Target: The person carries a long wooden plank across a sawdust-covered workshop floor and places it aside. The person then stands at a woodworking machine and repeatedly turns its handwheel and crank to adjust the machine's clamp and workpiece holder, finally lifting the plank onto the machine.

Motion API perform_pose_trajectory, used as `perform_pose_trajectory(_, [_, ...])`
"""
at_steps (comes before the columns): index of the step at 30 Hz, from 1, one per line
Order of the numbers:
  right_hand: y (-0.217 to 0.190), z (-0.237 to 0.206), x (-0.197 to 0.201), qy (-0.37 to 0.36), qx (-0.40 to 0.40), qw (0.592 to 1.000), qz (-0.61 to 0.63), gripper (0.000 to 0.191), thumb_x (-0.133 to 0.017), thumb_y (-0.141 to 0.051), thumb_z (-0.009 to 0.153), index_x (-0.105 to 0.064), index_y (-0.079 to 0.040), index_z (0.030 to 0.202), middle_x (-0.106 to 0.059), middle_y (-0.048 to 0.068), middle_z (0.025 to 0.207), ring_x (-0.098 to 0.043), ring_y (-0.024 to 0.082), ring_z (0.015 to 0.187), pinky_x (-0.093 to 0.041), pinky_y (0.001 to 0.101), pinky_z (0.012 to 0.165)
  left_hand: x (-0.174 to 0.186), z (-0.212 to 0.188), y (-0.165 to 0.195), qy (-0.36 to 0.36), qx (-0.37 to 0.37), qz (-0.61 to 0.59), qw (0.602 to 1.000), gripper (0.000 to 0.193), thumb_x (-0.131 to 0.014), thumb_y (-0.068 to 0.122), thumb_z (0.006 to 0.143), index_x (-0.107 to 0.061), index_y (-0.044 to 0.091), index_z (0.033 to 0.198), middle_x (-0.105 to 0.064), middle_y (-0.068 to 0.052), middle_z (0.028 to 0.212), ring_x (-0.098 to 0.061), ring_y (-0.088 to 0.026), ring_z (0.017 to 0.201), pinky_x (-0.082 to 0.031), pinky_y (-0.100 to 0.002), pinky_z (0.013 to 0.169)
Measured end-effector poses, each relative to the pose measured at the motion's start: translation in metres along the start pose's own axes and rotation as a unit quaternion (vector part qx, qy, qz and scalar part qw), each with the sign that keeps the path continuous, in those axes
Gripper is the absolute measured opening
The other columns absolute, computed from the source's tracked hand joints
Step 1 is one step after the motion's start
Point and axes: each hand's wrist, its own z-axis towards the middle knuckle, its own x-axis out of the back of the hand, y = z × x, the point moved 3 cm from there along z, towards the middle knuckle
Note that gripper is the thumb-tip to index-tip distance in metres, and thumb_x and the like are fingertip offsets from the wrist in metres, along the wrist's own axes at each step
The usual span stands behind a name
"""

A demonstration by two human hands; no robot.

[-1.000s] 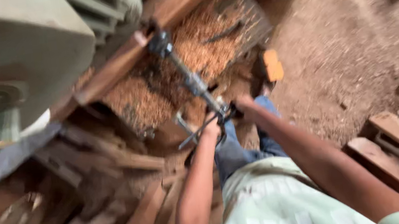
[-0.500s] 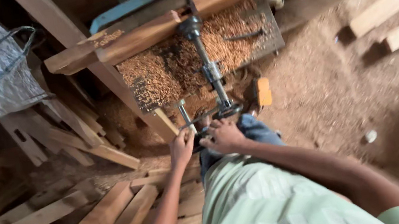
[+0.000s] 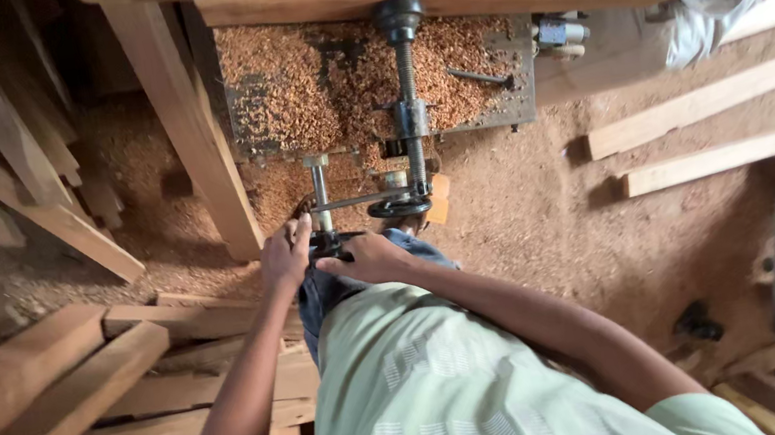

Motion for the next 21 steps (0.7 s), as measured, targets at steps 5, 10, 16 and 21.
perform_pose_trajectory(5, [-0.011,-0.003,0.005,-0.007,-0.005,1.0,0.001,0.084,-0.048,-0.077,0.09,-0.073,0.004,0.087,-0.068,0.026,0.073,-0.071,0.043,0.076,-0.055,0.0517,0.072,0.002,-0.003,-0.006,0.019,0.0,0.005,1.0,0.055,-0.047,0.058,0.1,-0.073,0.01,0.099,-0.071,-0.024,0.09,-0.066,-0.046,0.094,-0.049,-0.054,0.085])
perform_pose_trajectory(10, [-0.009,-0.002,0.004,-0.015,-0.008,1.0,-0.01,0.086,-0.046,-0.078,0.09,-0.071,0.004,0.084,-0.068,0.026,0.072,-0.072,0.042,0.075,-0.056,0.0512,0.072,0.001,-0.003,-0.008,0.005,-0.008,-0.004,1.0,0.055,-0.044,0.057,0.102,-0.072,0.01,0.096,-0.071,-0.024,0.088,-0.066,-0.046,0.092,-0.049,-0.055,0.084])
perform_pose_trajectory(16, [-0.003,0.0,-0.001,-0.006,0.001,1.0,-0.006,0.086,-0.046,-0.078,0.09,-0.071,0.004,0.082,-0.068,0.026,0.072,-0.071,0.043,0.075,-0.055,0.0519,0.073,0.002,-0.004,-0.009,-0.008,0.015,0.001,1.0,0.055,-0.044,0.058,0.101,-0.073,0.012,0.098,-0.072,-0.022,0.089,-0.067,-0.045,0.092,-0.05,-0.054,0.084])
perform_pose_trajectory(21, [0.0,0.001,-0.003,0.004,0.023,1.0,-0.007,0.086,-0.046,-0.078,0.091,-0.072,0.004,0.082,-0.068,0.025,0.074,-0.071,0.043,0.076,-0.055,0.0517,0.074,0.006,-0.004,-0.001,-0.01,0.011,-0.008,1.0,0.055,-0.044,0.058,0.101,-0.074,0.012,0.1,-0.072,-0.021,0.088,-0.068,-0.043,0.091,-0.051,-0.053,0.083])
